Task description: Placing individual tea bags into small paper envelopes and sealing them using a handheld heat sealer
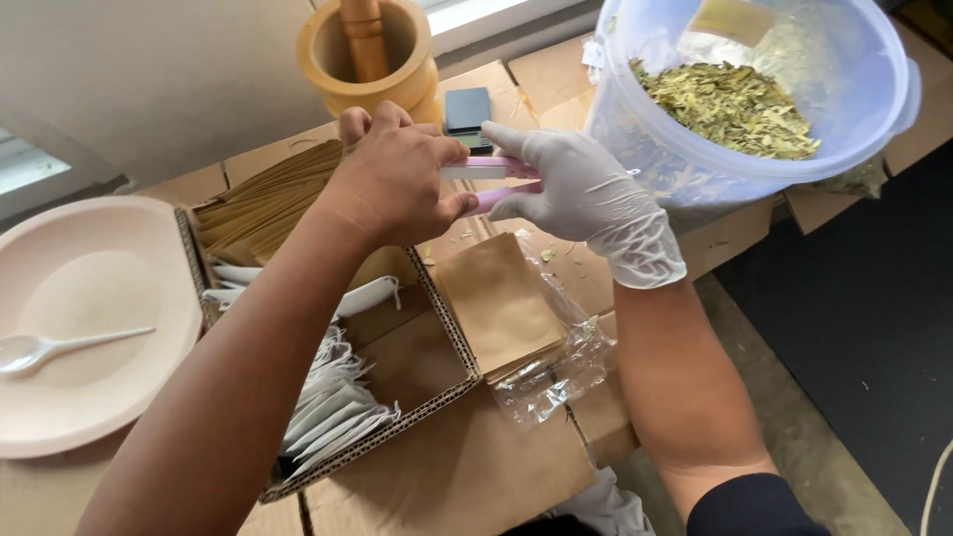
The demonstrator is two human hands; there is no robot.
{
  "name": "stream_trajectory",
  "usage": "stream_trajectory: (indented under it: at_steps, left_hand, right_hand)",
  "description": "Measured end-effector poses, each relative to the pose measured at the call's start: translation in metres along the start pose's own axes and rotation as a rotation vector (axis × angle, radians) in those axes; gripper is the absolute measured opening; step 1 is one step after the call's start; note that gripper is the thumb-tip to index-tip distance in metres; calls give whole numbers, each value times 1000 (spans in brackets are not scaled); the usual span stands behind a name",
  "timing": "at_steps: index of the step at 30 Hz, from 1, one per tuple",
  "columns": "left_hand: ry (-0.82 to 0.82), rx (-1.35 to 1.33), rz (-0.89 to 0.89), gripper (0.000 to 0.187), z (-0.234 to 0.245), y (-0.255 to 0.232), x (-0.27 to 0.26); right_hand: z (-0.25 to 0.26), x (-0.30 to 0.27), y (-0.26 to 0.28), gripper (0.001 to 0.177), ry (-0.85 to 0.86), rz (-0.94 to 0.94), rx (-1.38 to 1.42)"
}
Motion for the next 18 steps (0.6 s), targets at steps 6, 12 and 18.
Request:
stream_trajectory:
  at_steps: [6, 12, 18]
  left_hand:
    - [21, 97, -21, 39, -32, 17, 29]
    - [132, 99, 6, 41, -42, 16, 40]
    - [141, 76, 8, 40, -47, 21, 41]
  right_hand:
    - [-23, 16, -26, 83, 100, -212, 131]
    - [-28, 20, -37, 91, 123, -261, 49]
    - [-37, 26, -37, 90, 151, -288, -53]
Point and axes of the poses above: each hand's wrist, its own x-axis towards the middle knuckle, its own z-axis out of the back of the hand, y = z × x, the point moved 7 cm from there along x, towards the middle knuckle, and after that the axes turned 10 degrees about -z, right-handed, at the moved point
